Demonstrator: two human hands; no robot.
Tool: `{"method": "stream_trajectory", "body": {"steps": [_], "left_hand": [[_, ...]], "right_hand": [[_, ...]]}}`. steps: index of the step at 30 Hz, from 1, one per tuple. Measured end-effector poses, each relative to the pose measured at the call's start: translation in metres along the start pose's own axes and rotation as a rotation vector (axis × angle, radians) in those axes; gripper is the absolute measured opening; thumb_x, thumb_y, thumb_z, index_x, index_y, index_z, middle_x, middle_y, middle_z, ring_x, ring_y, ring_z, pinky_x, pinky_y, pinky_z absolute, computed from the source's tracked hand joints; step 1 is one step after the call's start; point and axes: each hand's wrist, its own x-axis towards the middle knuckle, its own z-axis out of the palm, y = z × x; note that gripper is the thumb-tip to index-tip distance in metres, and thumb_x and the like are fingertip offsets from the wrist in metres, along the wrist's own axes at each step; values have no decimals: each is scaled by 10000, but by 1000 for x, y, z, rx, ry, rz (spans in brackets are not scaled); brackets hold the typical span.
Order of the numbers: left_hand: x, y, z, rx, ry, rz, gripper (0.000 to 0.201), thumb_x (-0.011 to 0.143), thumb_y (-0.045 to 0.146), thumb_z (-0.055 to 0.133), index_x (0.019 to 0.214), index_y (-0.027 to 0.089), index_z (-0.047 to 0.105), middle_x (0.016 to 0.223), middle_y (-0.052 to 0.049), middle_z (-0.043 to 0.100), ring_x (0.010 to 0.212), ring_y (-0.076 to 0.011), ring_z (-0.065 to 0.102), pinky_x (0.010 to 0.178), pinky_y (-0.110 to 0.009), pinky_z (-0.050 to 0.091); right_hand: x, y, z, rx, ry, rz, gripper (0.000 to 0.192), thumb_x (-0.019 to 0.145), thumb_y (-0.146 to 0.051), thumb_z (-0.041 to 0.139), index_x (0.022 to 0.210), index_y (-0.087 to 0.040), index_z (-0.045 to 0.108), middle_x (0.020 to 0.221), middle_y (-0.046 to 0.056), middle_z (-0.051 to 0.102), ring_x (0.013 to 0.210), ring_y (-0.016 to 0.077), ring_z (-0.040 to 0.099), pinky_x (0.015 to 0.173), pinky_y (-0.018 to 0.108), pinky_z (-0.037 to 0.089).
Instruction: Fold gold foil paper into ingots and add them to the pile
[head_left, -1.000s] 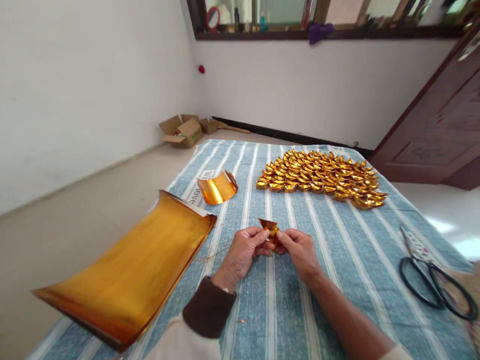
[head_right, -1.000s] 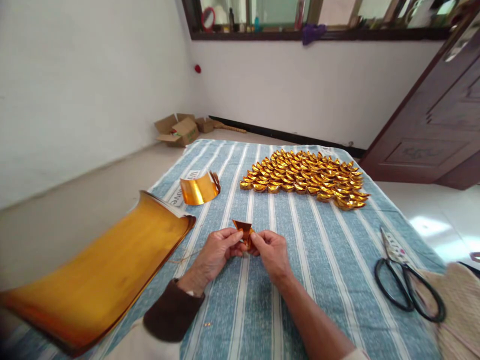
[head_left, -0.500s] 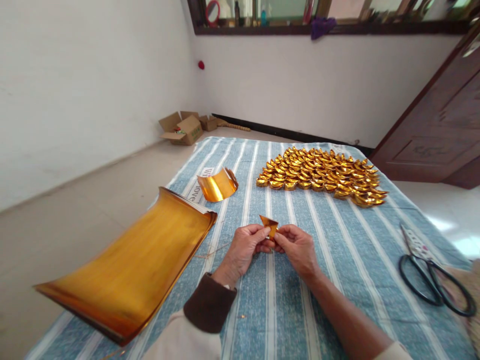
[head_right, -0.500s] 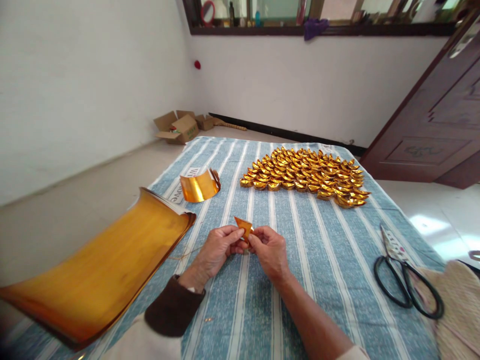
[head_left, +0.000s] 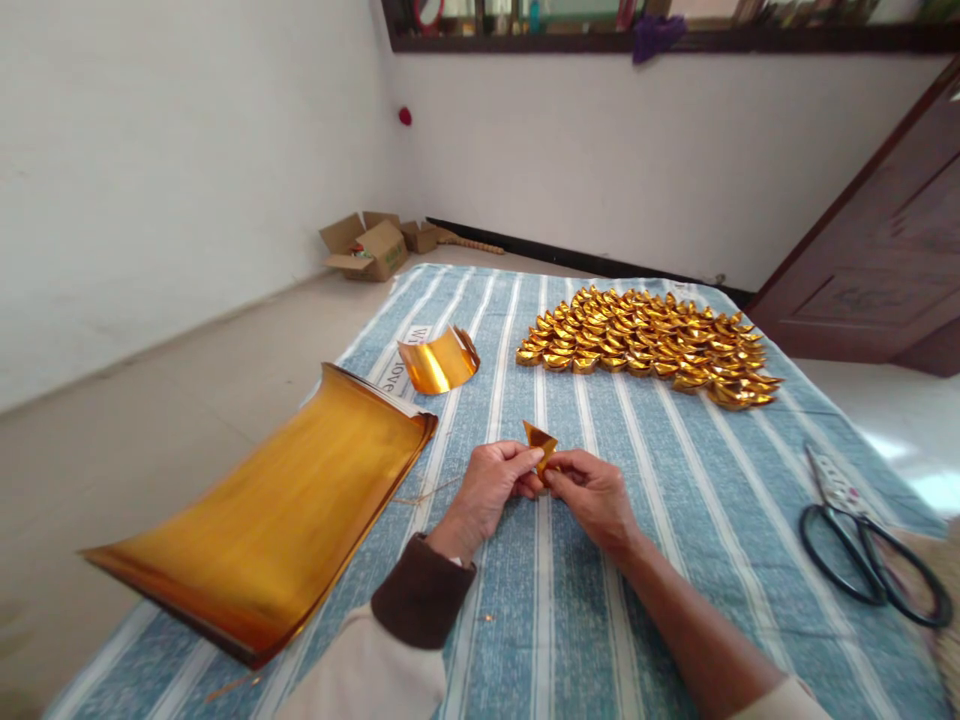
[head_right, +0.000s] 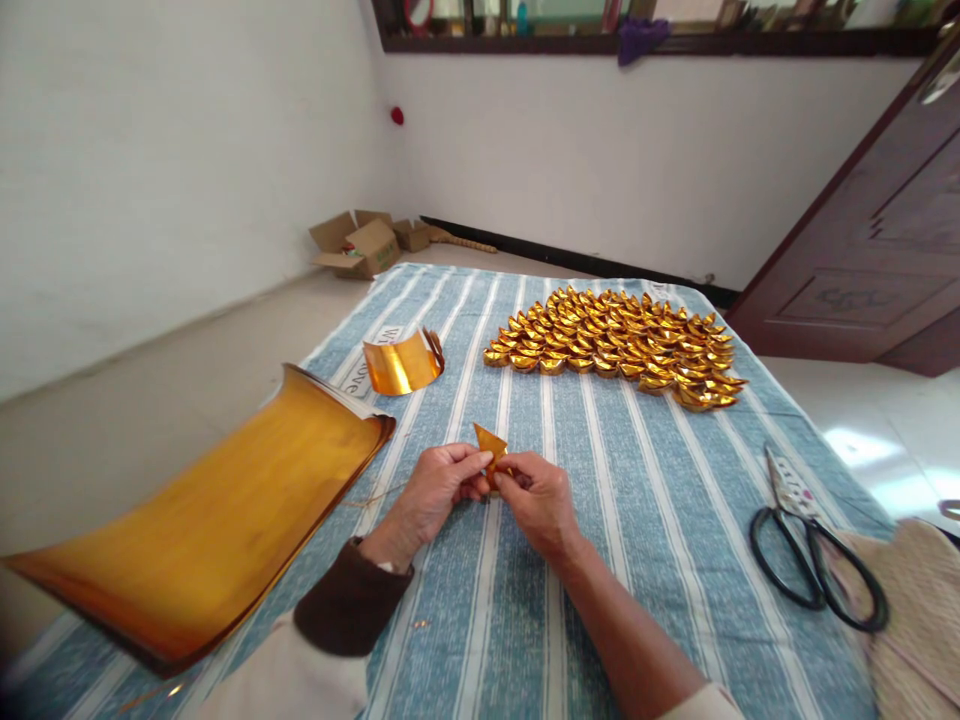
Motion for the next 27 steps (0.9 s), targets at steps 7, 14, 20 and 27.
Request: {"method": "stream_trajectory", "body": {"steps": [7,14,20,27], "left_hand": [[-1,1,2,44,38,18,212,739,319,694,674,125,641,484,-4,597,406,-71,497,429,-176,375],[-3,-1,3,69,64,57,240,747,336,662,624,143,587,448,12,557,385,-69,460,428,-183,353],[-3,0,3,59,73,45,224,733,312,661,609,147,575,445,8,562,381,-69,461,429,-188,347],[-4,-1,5,34,90,0,209,731,309,674,640,147,579,434,11,566,354,-69,462,407,-186,331]], "right_hand": [[-2,-6,1,11,14,26,143,730,-266,685,856,-202,713,725,8,688,606,142,607,595,275,482],[-3,-15,4,269,-29,103,369,696,-246,723,1045,-206,610,720,-21,692,611,144,639,585,266,487],[-2,-17,1,320,-54,165,439,663,-258,758,1061,-205,580,690,-38,672,548,121,607,532,246,466],[0,-19,-3,408,-60,228,530,590,-314,818,1048,-202,576,644,-52,646,525,121,605,516,243,479]]}}
